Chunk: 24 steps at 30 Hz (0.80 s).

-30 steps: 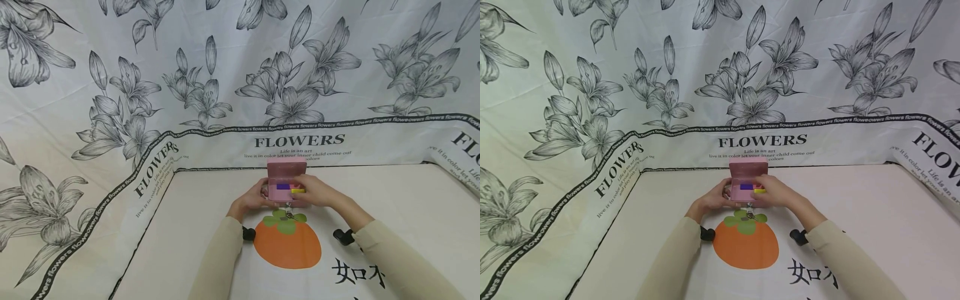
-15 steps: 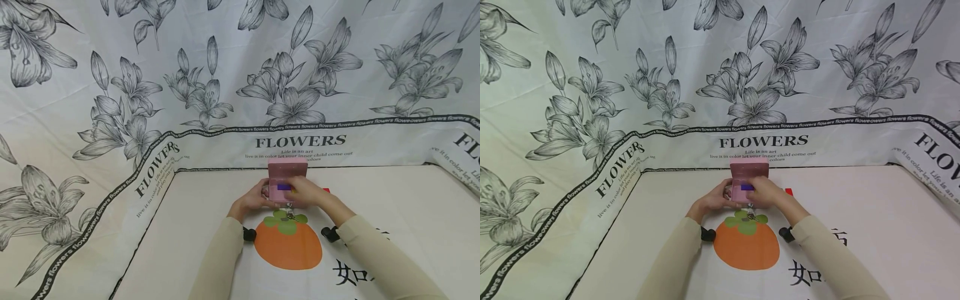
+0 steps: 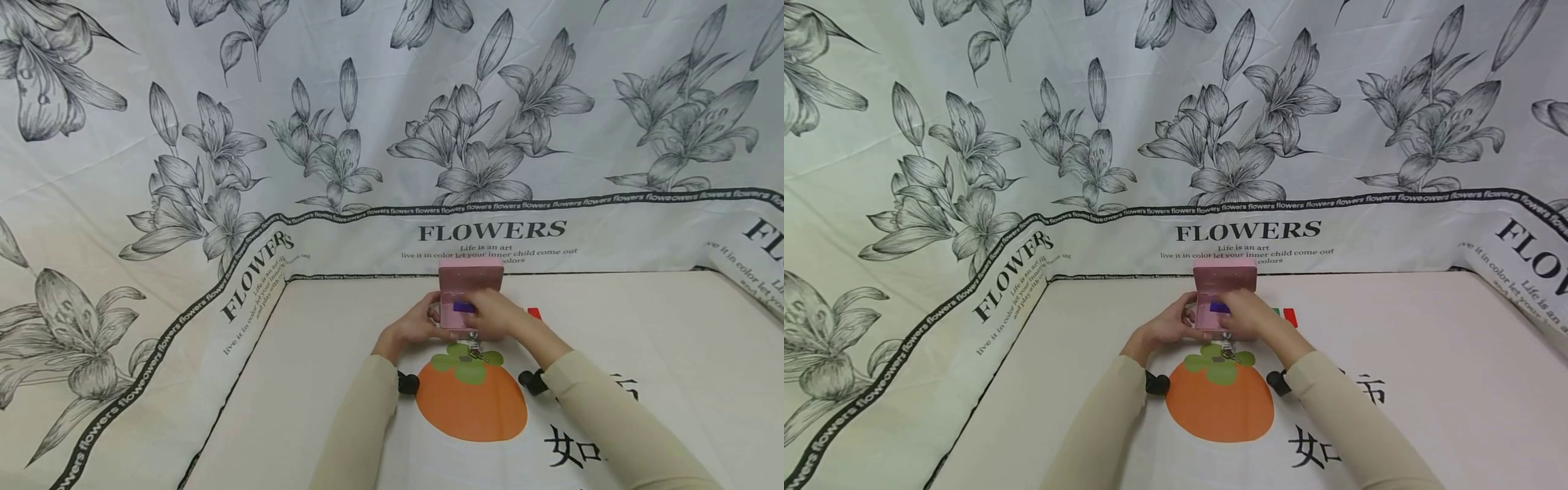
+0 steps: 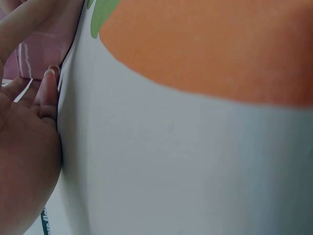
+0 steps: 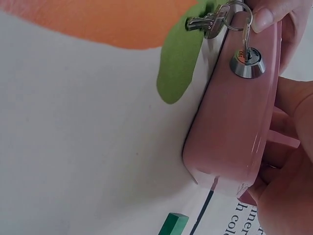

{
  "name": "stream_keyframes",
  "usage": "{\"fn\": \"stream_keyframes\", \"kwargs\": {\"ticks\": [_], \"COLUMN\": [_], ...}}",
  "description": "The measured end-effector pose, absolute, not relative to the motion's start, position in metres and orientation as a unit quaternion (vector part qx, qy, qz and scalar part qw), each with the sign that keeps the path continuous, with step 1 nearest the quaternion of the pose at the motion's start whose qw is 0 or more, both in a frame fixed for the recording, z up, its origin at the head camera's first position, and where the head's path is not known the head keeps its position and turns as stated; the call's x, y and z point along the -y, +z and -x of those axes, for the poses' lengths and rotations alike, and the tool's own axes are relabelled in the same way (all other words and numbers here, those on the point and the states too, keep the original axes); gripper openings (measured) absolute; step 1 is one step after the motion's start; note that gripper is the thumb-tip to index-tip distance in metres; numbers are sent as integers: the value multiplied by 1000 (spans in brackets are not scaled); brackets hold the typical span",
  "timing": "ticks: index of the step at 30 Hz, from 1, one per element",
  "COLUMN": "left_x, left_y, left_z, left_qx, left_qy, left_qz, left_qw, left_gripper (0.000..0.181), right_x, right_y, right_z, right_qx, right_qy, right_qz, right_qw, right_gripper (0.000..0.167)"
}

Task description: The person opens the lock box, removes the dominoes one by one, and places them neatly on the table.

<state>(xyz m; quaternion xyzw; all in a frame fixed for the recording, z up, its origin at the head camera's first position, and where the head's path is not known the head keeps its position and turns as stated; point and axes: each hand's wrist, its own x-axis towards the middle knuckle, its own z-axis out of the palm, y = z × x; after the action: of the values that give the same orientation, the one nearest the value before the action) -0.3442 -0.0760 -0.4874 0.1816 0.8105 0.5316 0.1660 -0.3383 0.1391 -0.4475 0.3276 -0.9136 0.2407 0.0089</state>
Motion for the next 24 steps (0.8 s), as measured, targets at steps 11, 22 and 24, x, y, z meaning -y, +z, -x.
{"fn": "stream_keyframes", "kwargs": {"ticks": [11,22,24], "left_x": [76,76,75], "left_y": [-489,-488,-488], "left_z": [345,345,345], "left_qx": [-807,-811,-812], "left_qy": [536,533,532], "left_qz": [-180,-173,-173], "left_qw": [169,169,168], "left_gripper": [94,98,98], "right_x": [-136,-141,-143], "right_y": [-446,-441,-441], "right_z": [341,350,352], "right_qx": [927,918,915], "right_qy": [214,219,223], "right_qz": [-309,-324,-327], "right_qw": [-11,-68,-76], "right_gripper": [40,41,41]}}
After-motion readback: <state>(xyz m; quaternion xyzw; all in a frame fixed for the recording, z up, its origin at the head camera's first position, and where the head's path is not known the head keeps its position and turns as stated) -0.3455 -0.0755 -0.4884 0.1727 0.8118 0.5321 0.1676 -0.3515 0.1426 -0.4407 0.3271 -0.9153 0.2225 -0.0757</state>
